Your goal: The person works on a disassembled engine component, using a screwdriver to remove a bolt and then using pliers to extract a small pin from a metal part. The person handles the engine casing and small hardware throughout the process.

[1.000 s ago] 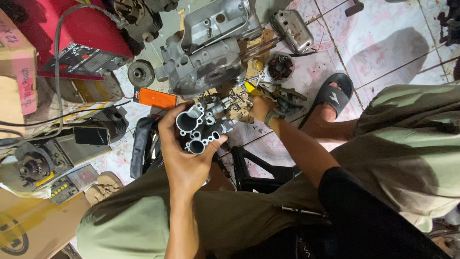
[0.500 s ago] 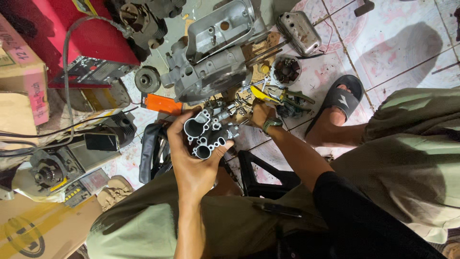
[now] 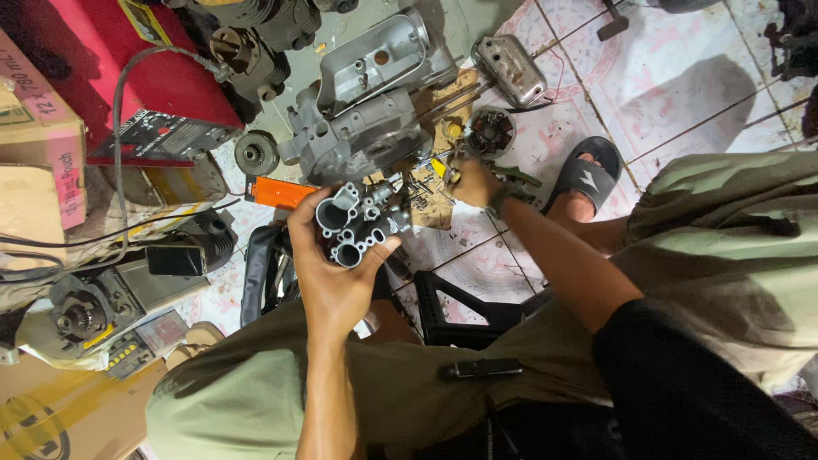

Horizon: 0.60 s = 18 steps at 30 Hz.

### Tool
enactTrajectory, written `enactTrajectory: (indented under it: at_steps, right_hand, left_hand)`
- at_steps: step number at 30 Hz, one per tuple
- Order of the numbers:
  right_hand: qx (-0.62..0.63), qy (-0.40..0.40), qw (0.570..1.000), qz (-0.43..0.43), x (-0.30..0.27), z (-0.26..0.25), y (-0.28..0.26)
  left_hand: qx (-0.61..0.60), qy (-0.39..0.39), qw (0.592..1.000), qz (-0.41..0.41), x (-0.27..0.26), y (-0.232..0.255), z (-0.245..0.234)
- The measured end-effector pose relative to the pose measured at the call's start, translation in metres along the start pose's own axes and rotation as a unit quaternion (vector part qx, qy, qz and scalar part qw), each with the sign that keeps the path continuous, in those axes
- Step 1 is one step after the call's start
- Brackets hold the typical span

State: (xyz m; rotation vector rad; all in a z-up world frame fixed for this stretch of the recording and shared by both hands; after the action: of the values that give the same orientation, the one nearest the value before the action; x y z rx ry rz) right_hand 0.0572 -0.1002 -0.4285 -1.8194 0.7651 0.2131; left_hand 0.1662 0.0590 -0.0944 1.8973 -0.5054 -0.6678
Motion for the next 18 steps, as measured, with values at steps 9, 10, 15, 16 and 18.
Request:
enactTrajectory:
  at_steps: [9,10,15,16,18]
  right_hand:
    - [0.013,0.088,0.991,-0.103,-0.05,-0.084,-0.089]
    - [0.013,0.091,0.99,-0.103,-0.056,-0.088,-0.097]
    - [0.12,0.075,0.962,-0.235,-0.083,-0.107,-0.132]
    - [0.118,0.076,0.961,-0.237,-0.095,-0.114,-0.143]
    - [0.216,0.054,0.946,-0.236,-0.117,-0.126,-0.165]
  left_hand:
    - [0.018,0.005,1.0,0.003,0.007,-0.013,0.012]
    - [0.018,0.003,1.0,0.006,0.006,-0.012,0.013]
    - [0.033,-0.005,0.999,-0.005,0.005,-0.022,0.017]
    - [0.031,-0.005,0.999,-0.003,0.003,-0.021,0.016]
    - [0.029,-0.015,0.999,-0.007,-0.001,-0.019,0.015]
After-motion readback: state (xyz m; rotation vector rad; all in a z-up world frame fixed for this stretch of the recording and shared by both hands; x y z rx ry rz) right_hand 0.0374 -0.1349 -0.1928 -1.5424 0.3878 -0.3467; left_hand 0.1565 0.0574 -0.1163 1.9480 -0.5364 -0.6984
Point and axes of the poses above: each hand's wrist, its own x-axis towards the middle knuckle, its own z-axis out of the palm, y = z × x, the point moved 3 cm from there along x, towards the middle knuckle, and after that the axes turned 6 degrees about -z, right-handed, at the moved point
